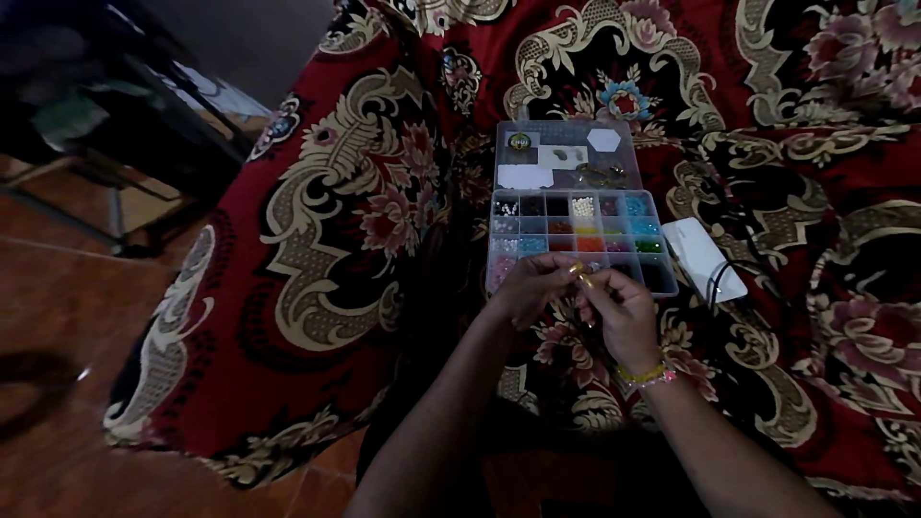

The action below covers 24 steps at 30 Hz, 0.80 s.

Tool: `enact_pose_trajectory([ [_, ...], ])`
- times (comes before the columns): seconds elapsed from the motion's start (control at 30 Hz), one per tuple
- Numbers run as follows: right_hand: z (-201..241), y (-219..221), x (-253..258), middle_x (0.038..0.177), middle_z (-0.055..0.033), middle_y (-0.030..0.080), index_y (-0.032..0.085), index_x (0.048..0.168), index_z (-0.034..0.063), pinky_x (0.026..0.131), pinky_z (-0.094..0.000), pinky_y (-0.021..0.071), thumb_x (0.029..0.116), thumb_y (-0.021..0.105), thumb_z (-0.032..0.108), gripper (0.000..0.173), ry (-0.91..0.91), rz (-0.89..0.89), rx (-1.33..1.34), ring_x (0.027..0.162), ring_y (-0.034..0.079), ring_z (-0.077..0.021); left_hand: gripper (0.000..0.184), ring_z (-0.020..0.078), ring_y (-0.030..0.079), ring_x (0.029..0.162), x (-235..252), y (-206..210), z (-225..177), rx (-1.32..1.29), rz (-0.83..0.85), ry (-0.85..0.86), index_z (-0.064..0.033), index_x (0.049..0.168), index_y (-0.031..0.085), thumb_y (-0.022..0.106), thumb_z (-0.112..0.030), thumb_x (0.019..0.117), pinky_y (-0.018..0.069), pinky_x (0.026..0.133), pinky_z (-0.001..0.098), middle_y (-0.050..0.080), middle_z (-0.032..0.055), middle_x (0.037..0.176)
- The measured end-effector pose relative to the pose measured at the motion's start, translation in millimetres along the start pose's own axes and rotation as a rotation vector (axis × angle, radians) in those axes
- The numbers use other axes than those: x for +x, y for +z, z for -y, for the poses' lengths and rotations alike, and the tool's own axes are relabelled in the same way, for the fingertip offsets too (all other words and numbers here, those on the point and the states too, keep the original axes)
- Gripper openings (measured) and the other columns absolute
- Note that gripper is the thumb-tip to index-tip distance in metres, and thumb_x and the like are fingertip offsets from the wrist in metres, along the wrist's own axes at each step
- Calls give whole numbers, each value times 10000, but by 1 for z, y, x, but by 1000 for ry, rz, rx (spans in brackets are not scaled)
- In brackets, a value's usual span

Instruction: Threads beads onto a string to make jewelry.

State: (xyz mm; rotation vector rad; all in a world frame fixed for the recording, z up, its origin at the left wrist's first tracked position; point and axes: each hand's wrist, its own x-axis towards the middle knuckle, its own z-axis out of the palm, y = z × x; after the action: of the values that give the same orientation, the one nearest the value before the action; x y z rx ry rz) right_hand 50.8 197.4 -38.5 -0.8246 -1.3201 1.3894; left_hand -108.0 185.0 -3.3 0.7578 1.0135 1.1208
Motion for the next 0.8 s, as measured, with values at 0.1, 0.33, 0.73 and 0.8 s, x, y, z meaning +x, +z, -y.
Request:
enact_pose_trajectory([
  [0.1,0,-2,0,718,50,687,687,905,36,518,-179,540,989,583,66,137,9,-2,-61,561,615,-14,85,79,681,861,3,-3,6,146,8,176,0,982,698,614,0,970,579,843,278,716,13,925],
  [0.33,-3,-2,1,735,98,670,683,985,52,505,-166,530,984,542,96,149,39,-29,-90,546,591,10,122,78,674,843,5,-4,5,523,-35,452,91,1021,708,668,13,936,564,811,253,727,118,957],
  [0.73,-5,-4,2,726,133,672,678,939,118,491,-141,515,977,521,49,176,24,7,51,533,582,30,139,112,646,921,2,4,-1,446,1,408,126,1042,668,619,30,954,542,868,284,685,146,999],
  [0.8,-4,-5,2,726,126,676,684,943,113,493,-141,516,976,524,48,176,19,9,63,534,583,28,138,111,646,925,2,6,-2,438,-7,393,125,1047,671,621,33,957,543,871,283,685,148,1009],
])
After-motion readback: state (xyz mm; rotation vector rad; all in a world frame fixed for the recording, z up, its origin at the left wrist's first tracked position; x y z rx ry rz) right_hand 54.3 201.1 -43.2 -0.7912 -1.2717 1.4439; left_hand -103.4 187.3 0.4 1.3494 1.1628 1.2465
